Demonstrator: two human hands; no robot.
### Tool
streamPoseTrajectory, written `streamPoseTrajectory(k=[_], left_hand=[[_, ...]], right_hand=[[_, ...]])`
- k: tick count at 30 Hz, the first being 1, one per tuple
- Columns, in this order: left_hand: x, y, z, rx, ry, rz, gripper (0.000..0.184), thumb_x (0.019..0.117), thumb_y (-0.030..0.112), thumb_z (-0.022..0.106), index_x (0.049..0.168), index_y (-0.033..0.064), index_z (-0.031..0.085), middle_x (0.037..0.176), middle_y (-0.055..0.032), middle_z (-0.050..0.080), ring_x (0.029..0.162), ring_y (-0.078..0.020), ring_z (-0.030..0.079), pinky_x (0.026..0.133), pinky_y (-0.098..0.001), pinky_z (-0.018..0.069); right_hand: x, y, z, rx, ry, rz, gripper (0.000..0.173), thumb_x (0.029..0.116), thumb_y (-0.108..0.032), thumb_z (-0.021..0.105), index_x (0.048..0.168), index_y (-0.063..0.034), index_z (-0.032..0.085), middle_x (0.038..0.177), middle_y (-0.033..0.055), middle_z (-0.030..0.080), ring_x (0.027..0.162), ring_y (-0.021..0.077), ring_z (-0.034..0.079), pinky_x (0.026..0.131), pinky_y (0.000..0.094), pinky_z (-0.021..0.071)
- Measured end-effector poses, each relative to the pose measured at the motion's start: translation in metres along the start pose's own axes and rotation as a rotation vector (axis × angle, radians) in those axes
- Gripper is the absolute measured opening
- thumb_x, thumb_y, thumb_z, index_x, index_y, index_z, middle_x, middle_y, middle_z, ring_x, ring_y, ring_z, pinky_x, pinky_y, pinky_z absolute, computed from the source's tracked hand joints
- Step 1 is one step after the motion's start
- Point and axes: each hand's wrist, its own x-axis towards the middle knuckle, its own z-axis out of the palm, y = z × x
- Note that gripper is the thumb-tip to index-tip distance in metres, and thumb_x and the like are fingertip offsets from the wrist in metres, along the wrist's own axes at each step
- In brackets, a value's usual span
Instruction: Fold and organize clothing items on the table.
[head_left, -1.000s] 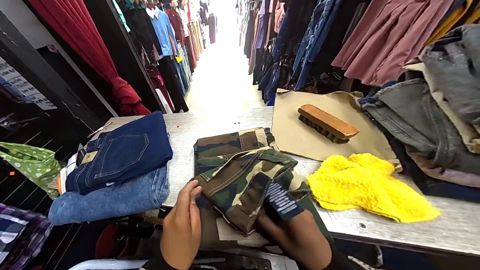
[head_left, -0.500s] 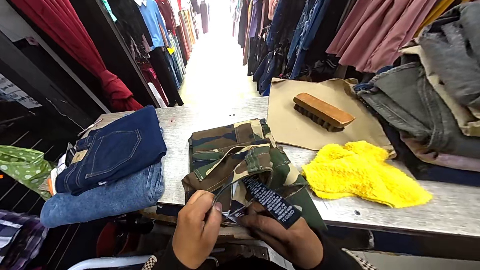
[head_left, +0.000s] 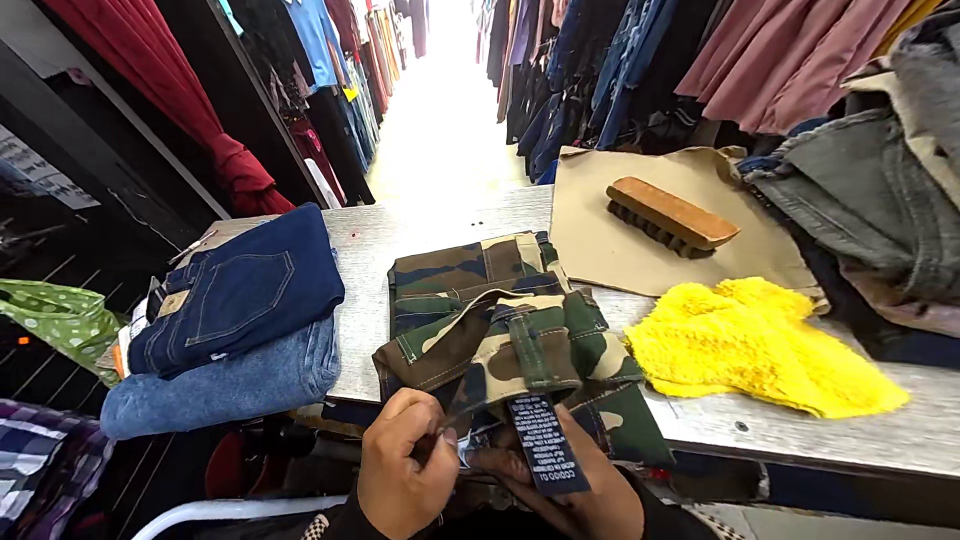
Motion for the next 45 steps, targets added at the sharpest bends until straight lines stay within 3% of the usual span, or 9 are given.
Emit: streamPoseTrajectory(k=[3, 5, 7, 9, 14, 28, 36, 45], left_hand=[[0.005, 0.014, 0.003, 0.21, -0.083, -0.038, 0.028, 0.0759, 0.02, 0.075, 0.07, 0.0034, 0.054, 0.077, -0.0079, 0.056, 0.064, -0.0036, 0.052, 0.054, -0.0114, 0.0412], [0.007, 0.02, 0.003, 0.286, -0.101, -0.042, 0.019, 0.0748, 0.014, 0.071, 0.069, 0.0022, 0.056, 0.075, -0.0084, 0.055, 0.061, -0.0047, 0.051, 0.052, -0.0122, 0.0408], [0.008, 0.018, 0.001, 0.273, -0.082, -0.03, 0.013, 0.0808, 0.007, 0.061, 0.07, 0.0006, 0.06, 0.075, -0.0101, 0.059, 0.067, -0.0065, 0.057, 0.059, -0.013, 0.045], [0.007, 0.013, -0.001, 0.206, -0.062, -0.039, 0.017, 0.0863, 0.006, 0.054, 0.074, -0.0013, 0.064, 0.079, -0.0114, 0.064, 0.078, -0.0081, 0.062, 0.07, -0.014, 0.049], [-0.002, 0.004, -0.003, 0.049, -0.022, -0.076, 0.029, 0.094, 0.01, 0.046, 0.08, -0.0055, 0.065, 0.087, -0.0119, 0.067, 0.091, -0.0052, 0.063, 0.083, -0.0137, 0.0487], [-0.007, -0.01, -0.008, -0.224, -0.008, -0.174, 0.028, 0.0906, 0.009, 0.046, 0.08, -0.001, 0.07, 0.098, -0.0043, 0.073, 0.104, -0.0022, 0.065, 0.093, -0.0188, 0.0504], [-0.008, -0.01, -0.008, -0.353, 0.022, -0.256, 0.027, 0.0872, 0.006, 0.047, 0.083, 0.0037, 0.074, 0.101, 0.0006, 0.074, 0.105, -0.0013, 0.065, 0.094, -0.021, 0.0515], [-0.007, -0.012, -0.007, -0.417, 0.037, -0.276, 0.028, 0.086, 0.005, 0.048, 0.084, 0.0063, 0.076, 0.101, 0.0017, 0.075, 0.104, -0.0023, 0.066, 0.093, -0.0223, 0.0527]], right_hand=[[-0.001, -0.002, -0.002, -0.043, -0.037, -0.053, 0.013, 0.1035, -0.022, 0.056, 0.11, -0.0197, 0.067, 0.102, 0.005, 0.072, 0.102, 0.0196, 0.067, 0.096, 0.0416, 0.0493], [-0.001, -0.002, 0.0, -0.059, -0.03, -0.095, 0.015, 0.1022, -0.016, 0.056, 0.111, -0.0188, 0.068, 0.099, 0.0054, 0.071, 0.099, 0.021, 0.066, 0.094, 0.0404, 0.0488], [-0.003, -0.001, 0.002, -0.066, -0.01, -0.102, 0.021, 0.1019, -0.015, 0.055, 0.116, -0.0206, 0.07, 0.097, 0.0051, 0.071, 0.097, 0.0215, 0.066, 0.092, 0.0403, 0.0476], [-0.003, -0.001, 0.002, -0.072, 0.001, -0.091, 0.023, 0.1027, -0.017, 0.055, 0.117, -0.0223, 0.071, 0.096, 0.0046, 0.071, 0.095, 0.021, 0.065, 0.09, 0.0399, 0.0471], [-0.002, -0.003, 0.005, -0.028, -0.01, -0.034, 0.02, 0.1016, -0.019, 0.058, 0.115, -0.0225, 0.072, 0.09, 0.006, 0.071, 0.091, 0.0209, 0.066, 0.09, 0.0409, 0.0474], [-0.004, 0.003, 0.009, -0.029, 0.084, -0.094, 0.023, 0.1002, -0.021, 0.061, 0.119, -0.0272, 0.074, 0.095, 0.0045, 0.072, 0.096, 0.0194, 0.065, 0.094, 0.0375, 0.0458], [-0.002, 0.002, 0.006, -0.041, 0.09, -0.124, 0.024, 0.1008, -0.021, 0.06, 0.12, -0.0251, 0.074, 0.094, 0.0051, 0.071, 0.093, 0.0209, 0.063, 0.092, 0.0368, 0.0458], [0.001, 0.0, 0.003, -0.008, 0.096, -0.115, 0.019, 0.0999, -0.02, 0.06, 0.113, -0.0202, 0.074, 0.098, 0.0066, 0.07, 0.098, 0.0217, 0.063, 0.093, 0.0362, 0.0469]])
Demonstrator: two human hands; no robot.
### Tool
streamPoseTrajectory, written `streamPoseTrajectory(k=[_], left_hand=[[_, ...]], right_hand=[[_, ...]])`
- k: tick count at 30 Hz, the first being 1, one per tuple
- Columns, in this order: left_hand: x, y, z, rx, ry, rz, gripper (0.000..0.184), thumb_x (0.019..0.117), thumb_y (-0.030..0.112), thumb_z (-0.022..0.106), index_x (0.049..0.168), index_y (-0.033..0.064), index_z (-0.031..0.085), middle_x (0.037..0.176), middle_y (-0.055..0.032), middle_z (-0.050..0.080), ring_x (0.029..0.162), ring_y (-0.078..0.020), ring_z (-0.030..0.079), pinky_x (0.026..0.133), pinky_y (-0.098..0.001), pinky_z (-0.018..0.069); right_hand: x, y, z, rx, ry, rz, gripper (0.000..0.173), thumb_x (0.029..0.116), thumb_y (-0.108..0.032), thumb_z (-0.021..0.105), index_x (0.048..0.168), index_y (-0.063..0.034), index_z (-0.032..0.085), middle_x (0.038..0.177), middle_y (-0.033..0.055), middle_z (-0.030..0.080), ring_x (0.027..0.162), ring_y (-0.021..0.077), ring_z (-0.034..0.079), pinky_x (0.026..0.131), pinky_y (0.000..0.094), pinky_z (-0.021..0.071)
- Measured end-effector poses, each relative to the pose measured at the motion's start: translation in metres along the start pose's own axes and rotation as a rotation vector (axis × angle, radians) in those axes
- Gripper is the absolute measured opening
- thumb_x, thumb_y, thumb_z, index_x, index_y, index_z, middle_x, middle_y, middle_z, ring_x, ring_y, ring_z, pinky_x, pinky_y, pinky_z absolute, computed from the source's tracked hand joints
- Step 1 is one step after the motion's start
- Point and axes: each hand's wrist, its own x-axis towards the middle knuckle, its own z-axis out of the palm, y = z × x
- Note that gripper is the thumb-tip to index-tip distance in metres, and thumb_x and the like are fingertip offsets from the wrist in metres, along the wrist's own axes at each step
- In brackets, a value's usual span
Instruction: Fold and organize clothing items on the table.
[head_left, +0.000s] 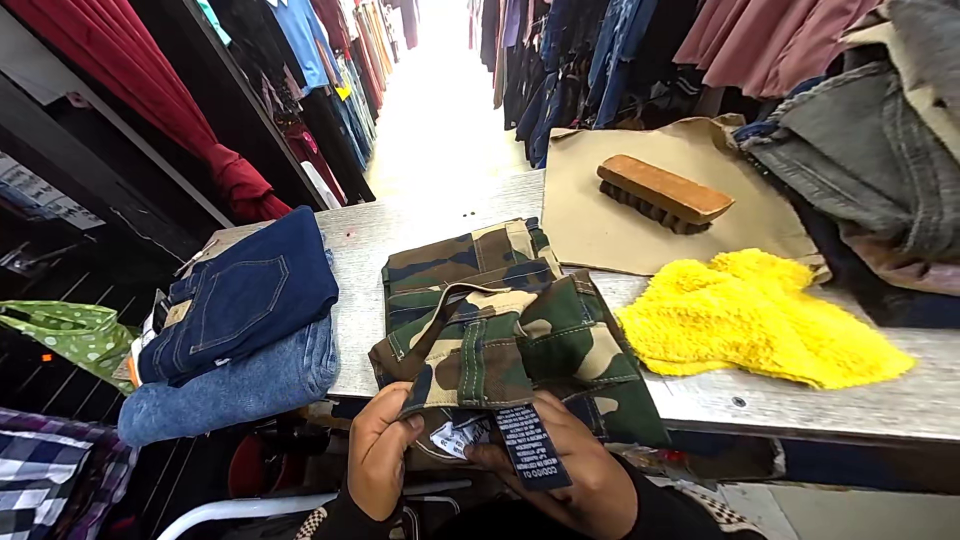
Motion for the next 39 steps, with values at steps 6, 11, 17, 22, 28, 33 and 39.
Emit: streamPoseTrajectory(k=[6, 11, 17, 22, 28, 33, 39], left_hand=[[0.003, 0.004, 0.005, 0.055, -0.007, 0.044, 0.023, 0.0916, 0.014, 0.054, 0.08, 0.0078, 0.073, 0.1, 0.0038, 0.074, 0.101, 0.0004, 0.066, 0.089, -0.019, 0.0532], [0.021, 0.02, -0.012, 0.453, -0.278, 0.42, 0.027, 0.1021, 0.033, 0.058, 0.124, 0.0176, 0.058, 0.145, -0.0048, 0.057, 0.142, -0.0128, 0.047, 0.118, -0.0333, 0.0392], [0.092, 0.003, -0.016, 0.768, -0.23, 0.463, 0.04, 0.0808, 0.011, 0.075, 0.12, 0.0046, 0.072, 0.118, -0.0112, 0.074, 0.109, -0.0252, 0.072, 0.096, -0.0559, 0.0553], [0.172, 0.006, 0.001, 0.829, -0.05, -0.083, 0.065, 0.1017, 0.026, 0.063, 0.15, -0.0086, 0.036, 0.146, -0.0318, 0.049, 0.132, -0.0439, 0.054, 0.11, -0.0579, 0.0444], [0.167, -0.032, 0.013, 0.893, -0.299, -0.256, 0.071, 0.1034, 0.047, 0.053, 0.161, 0.0116, 0.031, 0.167, -0.0244, 0.022, 0.148, -0.0435, 0.036, 0.113, -0.063, 0.0374], [0.167, -0.025, 0.01, 0.919, -0.314, -0.269, 0.076, 0.1026, 0.05, 0.056, 0.163, 0.0124, 0.027, 0.165, -0.0281, 0.023, 0.147, -0.044, 0.037, 0.115, -0.0576, 0.0385], [0.167, -0.015, 0.013, 0.914, -0.341, -0.362, 0.079, 0.1012, 0.05, 0.059, 0.164, 0.0158, 0.025, 0.166, -0.0274, 0.021, 0.149, -0.0456, 0.032, 0.117, -0.0591, 0.0351]], right_hand=[[0.004, -0.002, -0.01, 0.018, -0.042, -0.005, 0.017, 0.1024, -0.025, 0.059, 0.109, -0.0158, 0.072, 0.105, 0.0085, 0.071, 0.105, 0.0225, 0.066, 0.098, 0.0371, 0.0493], [-0.023, 0.01, -0.103, -0.07, -0.056, 0.215, 0.02, 0.101, -0.026, 0.061, 0.107, -0.0144, 0.075, 0.115, 0.0033, 0.072, 0.116, 0.0173, 0.065, 0.105, 0.0378, 0.0511], [-0.053, 0.084, -0.194, -0.571, -0.087, 0.535, 0.069, 0.0856, -0.063, 0.062, 0.134, -0.0138, 0.068, 0.154, 0.0275, 0.042, 0.14, 0.0515, 0.04, 0.11, 0.0699, 0.034], [-0.065, 0.094, -0.187, -0.574, -0.007, 0.549, 0.038, 0.0849, -0.026, 0.061, 0.113, -0.0061, 0.075, 0.127, 0.0262, 0.063, 0.114, 0.0468, 0.062, 0.091, 0.0651, 0.0505], [0.018, 0.014, -0.128, -0.258, 0.108, 0.322, 0.022, 0.0904, -0.025, 0.061, 0.098, -0.013, 0.078, 0.122, 0.019, 0.064, 0.115, 0.0268, 0.061, 0.098, 0.0421, 0.0521], [0.074, -0.02, 0.0, -0.167, -0.363, 0.075, 0.027, 0.0828, -0.044, 0.077, 0.094, -0.0195, 0.073, 0.13, 0.0198, 0.066, 0.119, 0.0514, 0.06, 0.082, 0.072, 0.0509], [0.05, -0.026, -0.042, -0.308, -0.396, 0.147, 0.006, 0.0787, -0.015, 0.081, 0.08, -0.0177, 0.076, 0.112, 0.0151, 0.073, 0.102, 0.042, 0.068, 0.076, 0.0554, 0.0589]])
